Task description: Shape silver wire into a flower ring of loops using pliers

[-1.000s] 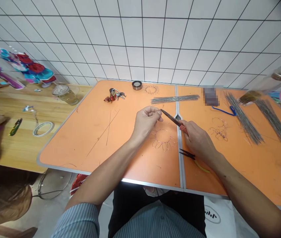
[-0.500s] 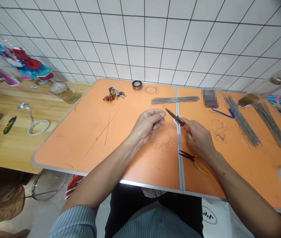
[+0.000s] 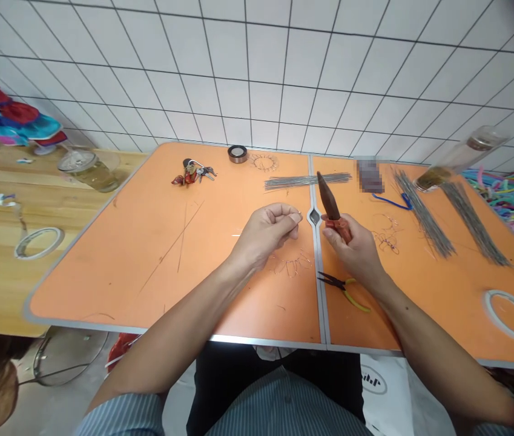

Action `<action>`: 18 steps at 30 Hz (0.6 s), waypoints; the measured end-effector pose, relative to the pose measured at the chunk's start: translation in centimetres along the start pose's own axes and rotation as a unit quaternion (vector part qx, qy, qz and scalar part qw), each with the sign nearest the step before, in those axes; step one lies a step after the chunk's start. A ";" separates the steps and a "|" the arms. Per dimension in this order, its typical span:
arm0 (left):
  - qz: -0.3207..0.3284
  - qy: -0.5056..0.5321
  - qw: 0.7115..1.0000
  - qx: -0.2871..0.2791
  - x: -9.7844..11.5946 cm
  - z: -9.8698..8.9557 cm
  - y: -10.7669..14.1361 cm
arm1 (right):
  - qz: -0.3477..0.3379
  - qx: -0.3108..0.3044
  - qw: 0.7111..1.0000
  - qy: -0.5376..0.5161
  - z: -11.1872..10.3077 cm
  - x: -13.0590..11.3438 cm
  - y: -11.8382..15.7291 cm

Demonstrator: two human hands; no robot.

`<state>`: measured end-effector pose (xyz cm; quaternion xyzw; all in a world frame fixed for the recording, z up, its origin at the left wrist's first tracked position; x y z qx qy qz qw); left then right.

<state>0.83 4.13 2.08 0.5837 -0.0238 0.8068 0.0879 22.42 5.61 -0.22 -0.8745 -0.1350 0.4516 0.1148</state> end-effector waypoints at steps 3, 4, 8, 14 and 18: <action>-0.009 -0.047 0.999 -0.016 -0.8 0.9 0.4 | 0.050 -0.015 0.992 -0.119 0.1 -1.3 0.4; -0.012 -0.061 0.998 -0.022 -1.1 1.2 0.4 | 0.063 -0.018 0.986 -0.152 0.2 -1.8 0.5; -0.016 -0.097 0.994 -0.042 -2.0 1.9 0.5 | 0.096 -0.031 0.971 -0.217 0.4 -3.2 0.9; -0.024 -0.118 0.991 -0.054 -2.7 2.2 0.5 | 0.099 -0.037 0.965 -0.239 0.6 -3.5 1.1; -0.030 -0.145 0.987 -0.060 -2.9 2.4 0.6 | 0.111 -0.034 0.971 -0.210 0.9 -3.1 1.2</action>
Point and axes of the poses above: each hand's wrist, its own y-axis away from the middle knuckle, its own z-axis out of the palm, x = y × z, the point moved 6 cm from there along -y, towards the middle knuckle, and after that the axes turned 1 degree about z, right-handed, at the moved point
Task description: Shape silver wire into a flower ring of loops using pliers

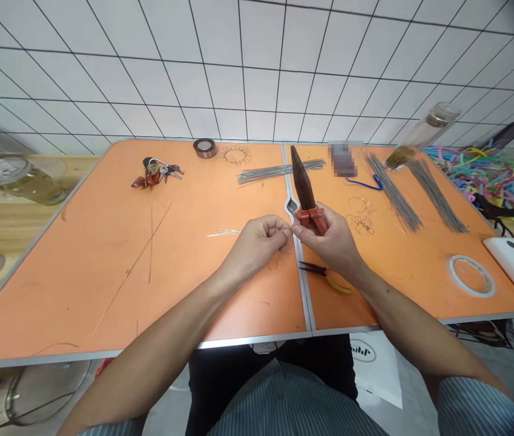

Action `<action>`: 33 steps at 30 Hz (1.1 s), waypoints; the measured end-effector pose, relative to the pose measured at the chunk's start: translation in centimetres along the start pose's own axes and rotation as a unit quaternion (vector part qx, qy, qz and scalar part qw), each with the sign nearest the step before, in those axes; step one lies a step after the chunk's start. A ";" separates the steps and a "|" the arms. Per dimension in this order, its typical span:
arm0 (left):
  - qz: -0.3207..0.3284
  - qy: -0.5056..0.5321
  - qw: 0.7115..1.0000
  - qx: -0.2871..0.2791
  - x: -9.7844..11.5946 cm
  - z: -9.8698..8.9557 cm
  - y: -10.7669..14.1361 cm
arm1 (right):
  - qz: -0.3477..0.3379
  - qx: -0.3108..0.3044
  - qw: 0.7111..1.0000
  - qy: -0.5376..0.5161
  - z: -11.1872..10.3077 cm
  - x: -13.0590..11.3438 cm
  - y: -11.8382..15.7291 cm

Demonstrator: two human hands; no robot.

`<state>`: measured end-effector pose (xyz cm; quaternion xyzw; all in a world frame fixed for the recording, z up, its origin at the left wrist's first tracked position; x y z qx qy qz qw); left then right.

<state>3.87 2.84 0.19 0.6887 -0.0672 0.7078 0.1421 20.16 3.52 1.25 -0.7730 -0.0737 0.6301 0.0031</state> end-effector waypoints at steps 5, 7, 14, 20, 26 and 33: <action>0.027 -0.070 0.997 0.034 0.2 0.0 0.2 | 0.024 0.013 1.000 -0.001 0.1 0.1 0.0; 0.070 -0.126 0.988 0.064 0.6 -0.2 0.4 | 0.038 0.011 0.999 -0.011 0.1 0.0 0.0; 0.256 -0.443 0.850 0.126 1.8 0.5 1.7 | 0.093 -0.008 0.991 -0.095 0.5 0.8 0.0; 0.323 -0.559 0.750 0.146 1.9 1.1 2.3 | 0.113 -0.038 0.984 -0.136 0.9 1.1 0.2; 0.351 -0.604 0.696 0.164 2.0 1.3 2.4 | 0.117 -0.034 0.983 -0.134 1.0 0.8 0.4; 0.360 -0.622 0.677 0.158 1.7 1.4 2.3 | 0.118 -0.047 0.978 -0.165 1.3 1.8 -0.1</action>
Point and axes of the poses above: each hand's wrist, its own y-axis away from the middle knuckle, its own z-axis out of the palm, x = y × z, the point moved 6 cm from there along -y, towards the middle knuckle, and after that the axes turned 1 degree about z, right-handed, at the moved point
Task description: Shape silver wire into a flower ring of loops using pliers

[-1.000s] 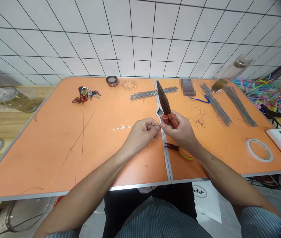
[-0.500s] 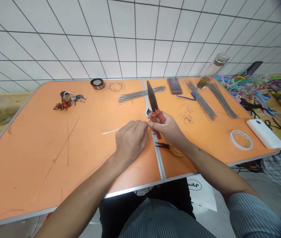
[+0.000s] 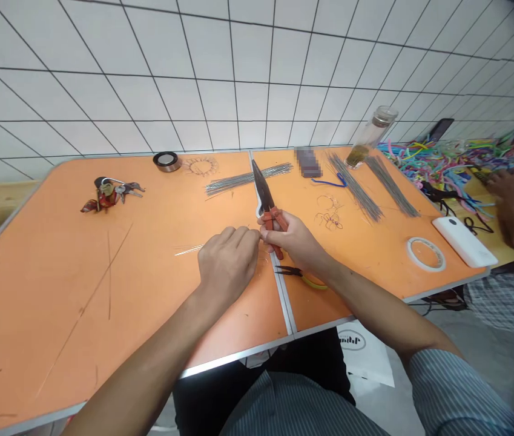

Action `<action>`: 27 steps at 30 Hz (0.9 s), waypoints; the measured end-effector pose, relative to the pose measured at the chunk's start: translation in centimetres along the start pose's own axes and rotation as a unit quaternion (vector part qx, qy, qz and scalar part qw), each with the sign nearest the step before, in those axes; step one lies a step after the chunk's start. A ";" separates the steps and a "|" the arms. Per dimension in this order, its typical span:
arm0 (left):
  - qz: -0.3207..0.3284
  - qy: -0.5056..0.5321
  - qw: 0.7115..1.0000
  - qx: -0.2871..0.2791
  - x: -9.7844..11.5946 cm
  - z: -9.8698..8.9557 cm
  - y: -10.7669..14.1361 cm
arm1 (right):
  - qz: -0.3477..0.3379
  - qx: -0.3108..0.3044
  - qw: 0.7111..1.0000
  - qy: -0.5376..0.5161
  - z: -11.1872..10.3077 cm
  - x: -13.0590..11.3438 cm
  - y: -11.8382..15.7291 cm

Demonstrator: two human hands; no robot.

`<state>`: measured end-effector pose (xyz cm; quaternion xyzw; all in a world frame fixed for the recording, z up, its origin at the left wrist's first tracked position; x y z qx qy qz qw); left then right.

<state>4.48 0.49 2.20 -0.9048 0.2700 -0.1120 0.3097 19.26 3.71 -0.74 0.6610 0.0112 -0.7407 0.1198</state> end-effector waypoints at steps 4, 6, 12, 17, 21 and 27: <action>0.018 -0.015 1.000 0.014 0.1 -0.1 0.1 | 0.011 0.000 1.000 -0.012 0.1 -0.1 -0.1; 0.022 -0.018 0.999 0.025 0.1 -0.2 0.2 | 0.012 0.009 1.000 -0.008 0.3 -0.3 0.1; 0.007 -0.015 0.999 0.037 -0.3 0.1 0.3 | 0.010 0.027 1.000 0.006 0.5 -0.4 0.2; -0.024 0.004 1.000 -0.016 -0.9 0.7 0.0 | -0.013 0.033 0.999 0.017 -0.3 0.3 -0.4; -0.065 0.020 0.995 -0.074 -1.8 1.0 -0.4 | -0.013 0.044 0.998 0.043 -1.1 0.2 -0.8; -0.097 0.009 0.992 -0.081 -3.5 0.5 -0.7 | -0.021 0.061 0.997 0.039 -2.1 -0.8 -1.0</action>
Point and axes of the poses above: each hand's wrist, its own y-axis away from the middle knuckle, its own z-axis out of the palm, x = y × z, the point moved 6 cm from there along -y, towards the middle knuckle, and after that the axes turned 1 degree about z, right-handed, at the moved point
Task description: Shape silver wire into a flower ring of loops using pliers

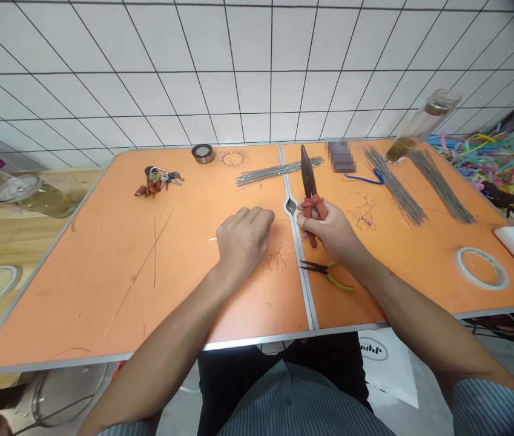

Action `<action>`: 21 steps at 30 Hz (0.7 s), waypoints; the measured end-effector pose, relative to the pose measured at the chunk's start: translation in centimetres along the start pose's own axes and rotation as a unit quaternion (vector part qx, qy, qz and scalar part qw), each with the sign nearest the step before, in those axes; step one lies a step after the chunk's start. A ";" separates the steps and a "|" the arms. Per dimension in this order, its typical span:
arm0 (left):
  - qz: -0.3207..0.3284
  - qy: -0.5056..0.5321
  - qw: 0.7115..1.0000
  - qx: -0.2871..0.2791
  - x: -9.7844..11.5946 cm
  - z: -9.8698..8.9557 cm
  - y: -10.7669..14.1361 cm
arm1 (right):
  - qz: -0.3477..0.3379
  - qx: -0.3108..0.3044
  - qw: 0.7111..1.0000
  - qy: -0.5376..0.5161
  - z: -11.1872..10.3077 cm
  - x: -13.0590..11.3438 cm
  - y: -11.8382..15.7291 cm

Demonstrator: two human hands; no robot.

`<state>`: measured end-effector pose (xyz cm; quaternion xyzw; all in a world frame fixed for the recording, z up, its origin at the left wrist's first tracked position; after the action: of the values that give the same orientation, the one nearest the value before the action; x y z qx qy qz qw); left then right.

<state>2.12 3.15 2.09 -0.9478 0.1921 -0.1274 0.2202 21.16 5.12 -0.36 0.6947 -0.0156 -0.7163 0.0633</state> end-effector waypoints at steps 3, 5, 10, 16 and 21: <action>-0.017 -0.002 1.000 0.021 -1.2 -0.3 -0.2 | 0.007 0.030 0.999 0.009 -0.8 -0.1 -0.4; -0.030 -0.004 0.998 0.053 -2.0 -0.7 -0.3 | 0.006 0.038 0.999 0.020 -1.1 -0.1 -0.6; 0.036 0.022 0.989 0.141 -0.6 -1.7 -0.1 | -0.009 0.041 0.998 0.055 -1.2 -0.1 -0.7; 0.166 0.005 0.981 0.103 2.9 0.6 1.1 | -0.003 -0.010 0.999 0.043 0.6 0.7 -0.4; 0.171 -0.013 0.974 0.148 3.0 0.9 1.6 | 0.021 -0.040 0.999 -0.022 1.8 1.3 -0.1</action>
<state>4.60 0.94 1.05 -0.8593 0.3277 -0.1023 0.3792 19.32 4.93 -1.57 0.6752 -0.0033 -0.7300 0.1056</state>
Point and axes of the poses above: each hand's wrist, its own y-axis away from the middle knuckle, its own z-axis out of the palm, x = y × z, the point moved 6 cm from there along -y, towards the middle knuckle, and after that the axes turned 1 degree about z, right-handed, at the moved point
